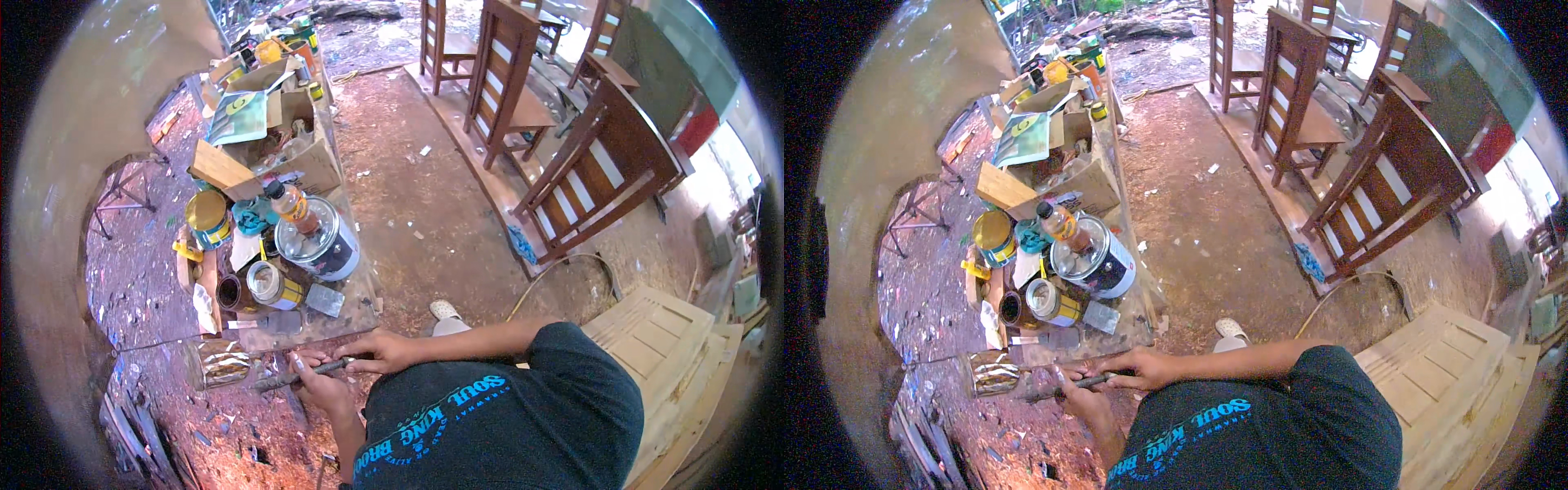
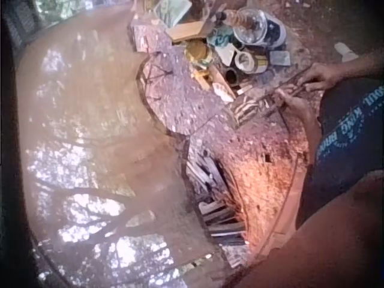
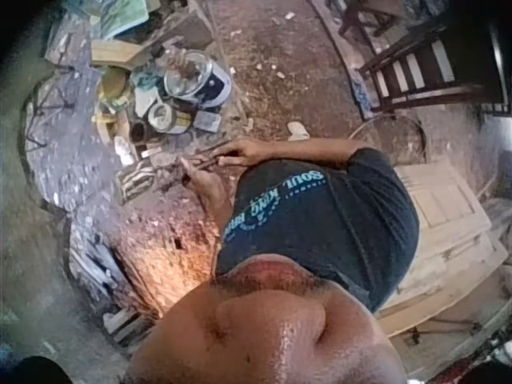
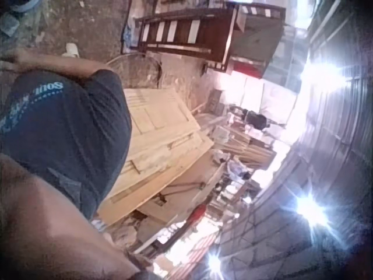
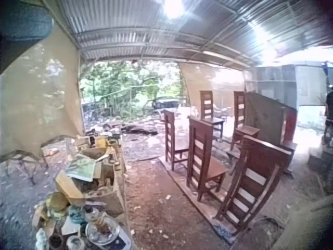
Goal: The recorder uses a pneumatic spray gun to apply a finish to wooden chairs and then prepares the paint mixture.
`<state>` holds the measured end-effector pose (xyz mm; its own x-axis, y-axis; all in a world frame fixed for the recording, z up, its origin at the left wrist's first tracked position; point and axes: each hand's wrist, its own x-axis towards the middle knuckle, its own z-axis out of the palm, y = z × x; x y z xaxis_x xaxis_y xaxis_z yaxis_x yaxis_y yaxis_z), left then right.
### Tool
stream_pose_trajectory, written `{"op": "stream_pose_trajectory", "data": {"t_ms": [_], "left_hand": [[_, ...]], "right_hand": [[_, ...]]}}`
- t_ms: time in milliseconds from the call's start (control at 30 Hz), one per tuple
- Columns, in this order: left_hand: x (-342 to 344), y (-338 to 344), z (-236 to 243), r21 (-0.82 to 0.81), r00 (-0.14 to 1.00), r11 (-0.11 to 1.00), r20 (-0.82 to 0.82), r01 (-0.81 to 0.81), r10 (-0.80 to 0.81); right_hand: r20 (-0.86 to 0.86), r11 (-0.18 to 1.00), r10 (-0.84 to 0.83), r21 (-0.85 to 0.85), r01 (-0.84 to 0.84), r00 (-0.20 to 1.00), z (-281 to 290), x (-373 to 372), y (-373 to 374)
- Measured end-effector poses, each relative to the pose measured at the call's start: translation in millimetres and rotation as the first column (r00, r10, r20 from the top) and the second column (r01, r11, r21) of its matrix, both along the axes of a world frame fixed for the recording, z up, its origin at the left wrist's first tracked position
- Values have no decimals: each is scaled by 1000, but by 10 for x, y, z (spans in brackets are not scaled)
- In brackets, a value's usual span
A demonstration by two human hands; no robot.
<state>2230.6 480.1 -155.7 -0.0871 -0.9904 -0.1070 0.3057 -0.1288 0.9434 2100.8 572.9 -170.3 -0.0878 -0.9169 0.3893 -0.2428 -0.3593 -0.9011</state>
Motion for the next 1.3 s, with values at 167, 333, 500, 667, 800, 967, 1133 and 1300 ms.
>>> {"op": "stream_pose_trajectory", "data": {"t_ms": [167, 333, 500, 667, 800, 967, 1133, 1300], "left_hand": [[-2, 7, -279, 55, 994, 998, 108, -37, 31], [70, -18, -575, -16, 992, 992, -9, -125, 125], [115, -14, -578, 46, 965, 967, -62, -250, 253], [147, -20, -331, 48, 947, 947, -26, -317, 319], [455, -45, -581, 80, 936, 935, -44, -345, 349], [688, -309, -611, -56, 930, 931, -106, -360, 353], [1265, -268, 131, -232, 903, 875, -47, -426, 427], [1851, -36, 33, -133, 796, 914, 454, -383, 400]], "right_hand": [[-75, 972, 49, 235, -30, 996, -203, 23, -20], [-129, 991, -52, 113, 66, 990, -335, 112, -117], [-179, 987, 82, 152, -55, 980, -248, 100, -211], [-213, 996, 86, 22, -83, 973, -343, 143, -379], [-216, 988, 156, 25, -155, 964, -144, 299, -454], [-155, 878, 375, 376, -296, 914, -249, 412, -531], [-57, 858, 319, 441, -263, 946, -1351, 234, -668], [-499, 841, 333, 541, -13, 800, -1154, 381, -1028]]}}
